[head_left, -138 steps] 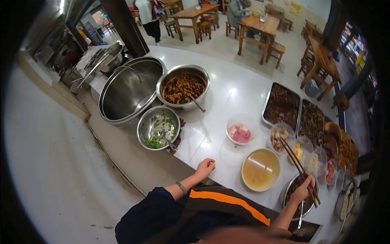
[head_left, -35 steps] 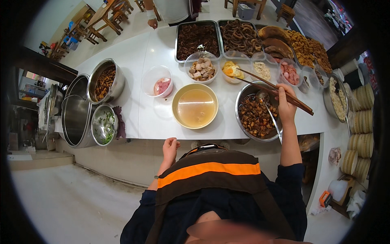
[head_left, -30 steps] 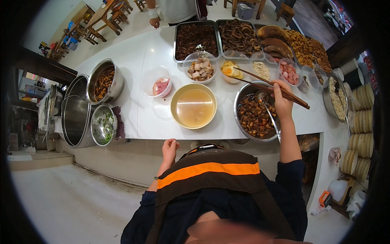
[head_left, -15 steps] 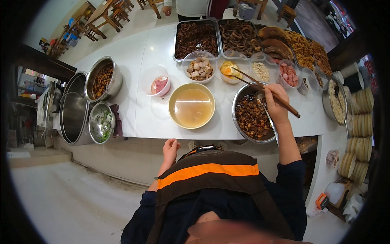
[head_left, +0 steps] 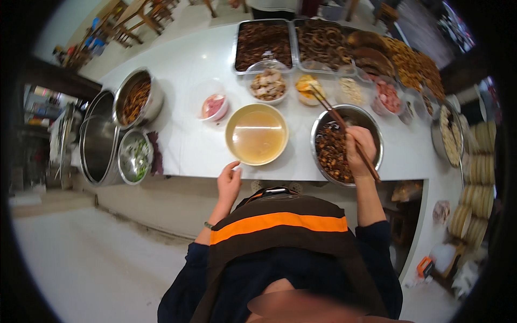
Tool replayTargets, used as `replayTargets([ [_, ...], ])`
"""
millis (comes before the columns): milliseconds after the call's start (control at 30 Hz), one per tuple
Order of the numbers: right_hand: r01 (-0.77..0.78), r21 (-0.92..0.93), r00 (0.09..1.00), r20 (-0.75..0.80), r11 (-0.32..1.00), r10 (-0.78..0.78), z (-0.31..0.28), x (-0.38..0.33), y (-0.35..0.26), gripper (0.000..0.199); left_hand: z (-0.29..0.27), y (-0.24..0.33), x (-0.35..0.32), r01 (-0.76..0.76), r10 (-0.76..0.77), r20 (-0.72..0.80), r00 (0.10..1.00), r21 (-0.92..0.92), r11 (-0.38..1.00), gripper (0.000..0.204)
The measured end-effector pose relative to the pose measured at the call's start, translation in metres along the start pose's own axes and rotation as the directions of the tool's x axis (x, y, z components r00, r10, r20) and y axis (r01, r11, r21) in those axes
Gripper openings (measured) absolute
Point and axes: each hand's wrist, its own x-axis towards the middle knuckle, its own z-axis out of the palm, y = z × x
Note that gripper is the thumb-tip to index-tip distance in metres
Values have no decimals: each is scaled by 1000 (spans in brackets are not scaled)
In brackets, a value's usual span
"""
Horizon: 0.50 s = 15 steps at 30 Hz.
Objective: The person assembles a bowl of noodle soup by ladling broth into a bowl, then adding cooked noodles, sliced meat, a boiled egg, and various toppings using chopsticks and a ladle. The person finishes by adding chopped green onions and a spoonful of chili oil.
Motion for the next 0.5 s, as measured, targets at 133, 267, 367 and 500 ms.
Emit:
replayTargets([
  [133, 10, 86, 1000, -23, 996, -8, 9, 3, 8, 13, -9, -14, 6, -34, 5, -114, 993, -253, 967, 17],
  [267, 10, 100, 999, -54, 995, -5, 19, 4, 19, 11, -20, -30, 9, 113, -160, -129, 979, -308, 945, 21],
  [367, -4, 102, 995, -103, 995, 14, 20, 3, 25, 10, -22, -37, 8, 163, -211, -121, 970, -322, 933, 21],
  [500, -18, 95, 992, -121, 995, 30, 13, 3, 23, 8, -20, -40, 3, 195, -237, -102, 966, -315, 929, 21],
])
